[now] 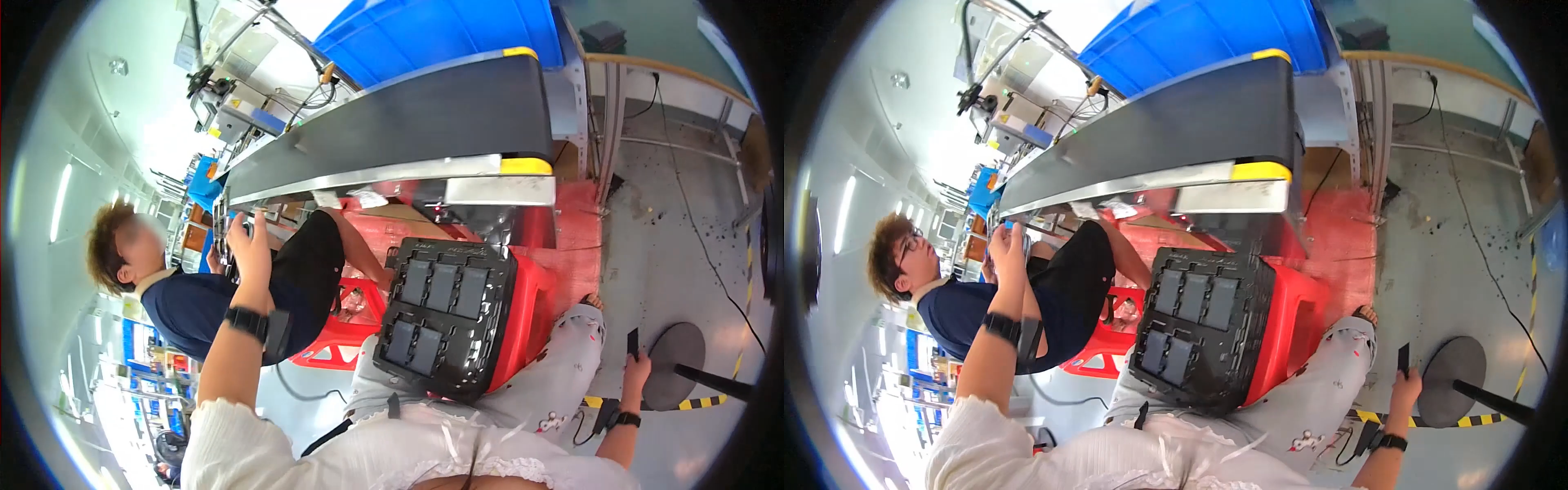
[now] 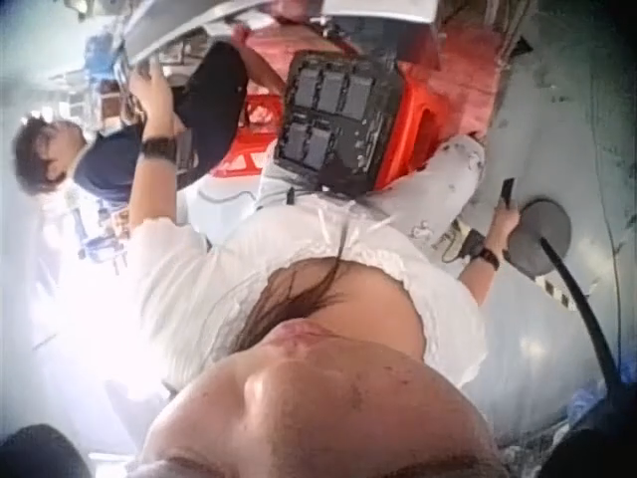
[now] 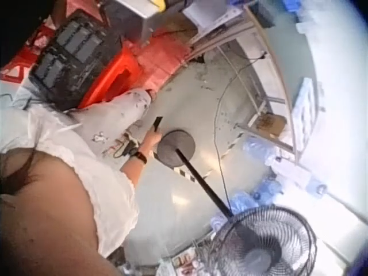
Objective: Manually assembling small electronic parts into a plastic tray on an assembly line.
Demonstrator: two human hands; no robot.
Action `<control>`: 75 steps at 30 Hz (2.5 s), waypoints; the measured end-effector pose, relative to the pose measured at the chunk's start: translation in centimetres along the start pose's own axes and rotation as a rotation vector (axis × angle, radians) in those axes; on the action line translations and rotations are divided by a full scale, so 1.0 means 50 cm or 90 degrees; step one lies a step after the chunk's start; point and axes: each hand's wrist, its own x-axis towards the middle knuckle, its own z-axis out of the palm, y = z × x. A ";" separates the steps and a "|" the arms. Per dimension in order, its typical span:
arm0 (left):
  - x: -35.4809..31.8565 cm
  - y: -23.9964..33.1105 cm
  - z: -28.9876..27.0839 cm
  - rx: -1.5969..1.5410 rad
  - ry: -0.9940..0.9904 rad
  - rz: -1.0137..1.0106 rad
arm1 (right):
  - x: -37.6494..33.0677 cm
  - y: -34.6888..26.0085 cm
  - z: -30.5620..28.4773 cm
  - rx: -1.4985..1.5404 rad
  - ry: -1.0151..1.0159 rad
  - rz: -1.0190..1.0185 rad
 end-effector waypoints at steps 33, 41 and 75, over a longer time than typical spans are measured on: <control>-0.409 -0.237 -0.243 -0.940 -0.355 -0.445 | -0.431 -0.832 0.083 -0.253 -0.421 -0.614; -0.447 -0.234 -0.210 -1.129 -0.310 -0.598 | -0.540 -0.745 0.095 -0.391 -0.121 -0.836; -0.487 -0.046 -0.063 -0.461 -0.745 -0.127 | -0.415 -0.668 0.162 -0.056 -0.356 -0.240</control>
